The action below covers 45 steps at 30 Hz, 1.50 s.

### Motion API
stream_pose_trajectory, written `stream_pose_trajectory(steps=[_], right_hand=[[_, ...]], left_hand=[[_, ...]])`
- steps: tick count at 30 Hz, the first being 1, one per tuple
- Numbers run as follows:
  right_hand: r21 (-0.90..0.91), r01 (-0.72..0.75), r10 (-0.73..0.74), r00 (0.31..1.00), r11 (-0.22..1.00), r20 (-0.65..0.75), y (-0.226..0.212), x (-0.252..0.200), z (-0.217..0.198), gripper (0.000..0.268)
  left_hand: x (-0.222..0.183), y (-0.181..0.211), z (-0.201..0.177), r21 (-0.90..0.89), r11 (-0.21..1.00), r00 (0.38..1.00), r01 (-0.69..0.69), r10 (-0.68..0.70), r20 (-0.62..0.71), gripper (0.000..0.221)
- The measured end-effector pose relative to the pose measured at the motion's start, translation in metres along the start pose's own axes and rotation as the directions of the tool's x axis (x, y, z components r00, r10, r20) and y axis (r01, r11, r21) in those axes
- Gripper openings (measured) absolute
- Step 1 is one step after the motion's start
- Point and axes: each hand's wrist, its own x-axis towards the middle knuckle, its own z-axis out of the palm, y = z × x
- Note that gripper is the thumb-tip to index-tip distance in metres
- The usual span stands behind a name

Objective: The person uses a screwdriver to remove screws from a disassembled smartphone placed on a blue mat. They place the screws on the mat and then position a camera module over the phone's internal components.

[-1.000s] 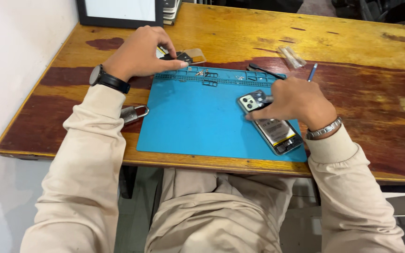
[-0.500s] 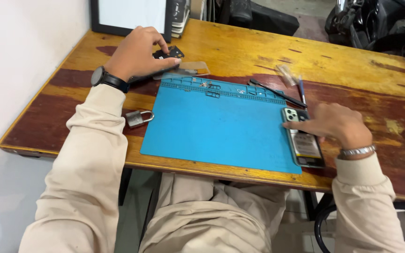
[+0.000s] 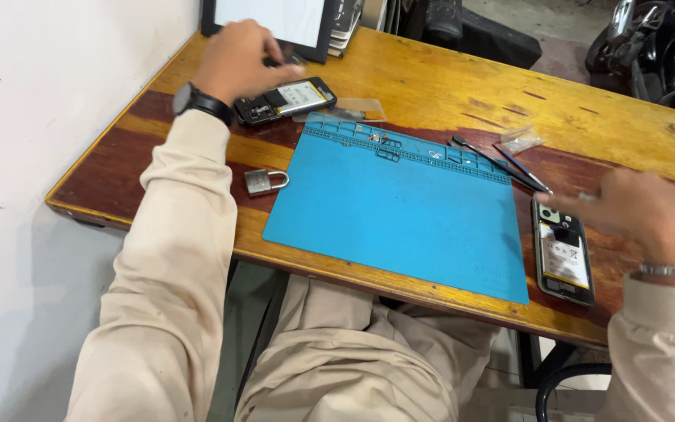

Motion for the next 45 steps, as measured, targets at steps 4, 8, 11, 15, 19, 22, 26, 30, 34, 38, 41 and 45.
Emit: stream_pose_trajectory(steps=[4, 8, 11, 15, 19, 22, 26, 30, 34, 38, 41, 45], right_hand=[[0.049, 0.141, -0.135, 0.984, 0.989, -0.114, -0.027, -0.001, -0.031, 0.077], [0.147, 0.302, -0.286, 0.95, 0.942, -0.121, -0.062, 0.007, -0.048, 0.071], [0.284, 0.359, -0.296, 0.924, 0.889, -0.241, -0.074, 0.011, -0.036, 0.063], [0.303, 0.526, -0.359, 0.81, 0.795, -0.464, -0.076, 0.026, -0.015, 0.054], [0.498, 0.52, -0.332, 0.845, 0.694, -0.419, -0.061, 0.036, 0.003, 0.044], [0.541, 0.498, -0.307, 0.86, 0.678, -0.408, -0.055, 0.038, 0.003, 0.039], [0.512, 0.536, -0.311, 0.83, 0.671, -0.462, -0.05, 0.034, 0.002, 0.036], [0.55, 0.466, -0.259, 0.873, 0.693, -0.414, -0.048, 0.033, -0.002, 0.036], [0.556, 0.48, -0.239, 0.86, 0.678, -0.451, -0.043, 0.031, -0.002, 0.036], [0.575, 0.465, -0.233, 0.871, 0.673, -0.433, -0.042, 0.037, 0.0, 0.038], [0.555, 0.452, -0.234, 0.877, 0.699, -0.42, -0.041, 0.043, 0.004, 0.038], [0.542, 0.49, -0.253, 0.855, 0.683, -0.453, -0.036, 0.049, 0.007, 0.039]], left_hand=[[0.003, -0.042, 0.004, 0.258, 0.897, 0.932, 0.358, -0.361, -0.039, 0.044], [-0.007, -0.071, 0.014, 0.295, 0.819, 0.863, 0.492, -0.503, -0.043, 0.043], [-0.005, -0.068, 0.022, 0.369, 0.755, 0.807, 0.543, -0.59, 0.02, 0.05], [-0.001, -0.042, 0.016, 0.338, 0.83, 0.888, 0.443, -0.458, -0.038, 0.074], [0.001, -0.011, 0.005, 0.052, 0.942, 0.868, 0.331, -0.326, 0.375, 0.098], [-0.008, -0.001, -0.003, 0.024, 0.974, 0.842, 0.226, -0.208, 0.497, 0.097], [-0.009, 0.001, -0.007, 0.035, 0.978, 0.867, 0.205, -0.198, 0.458, 0.089], [-0.006, -0.001, -0.009, 0.06, 0.974, 0.866, 0.218, -0.222, 0.449, 0.085], [-0.008, 0.0, -0.013, 0.119, 0.958, 0.845, 0.261, -0.286, 0.451, 0.084], [-0.007, 0.005, -0.015, 0.197, 0.941, 0.835, 0.274, -0.335, 0.437, 0.083], [-0.008, 0.005, -0.015, 0.192, 0.945, 0.851, 0.265, -0.322, 0.415, 0.083], [-0.007, 0.005, -0.015, 0.186, 0.947, 0.857, 0.263, -0.318, 0.406, 0.082]])
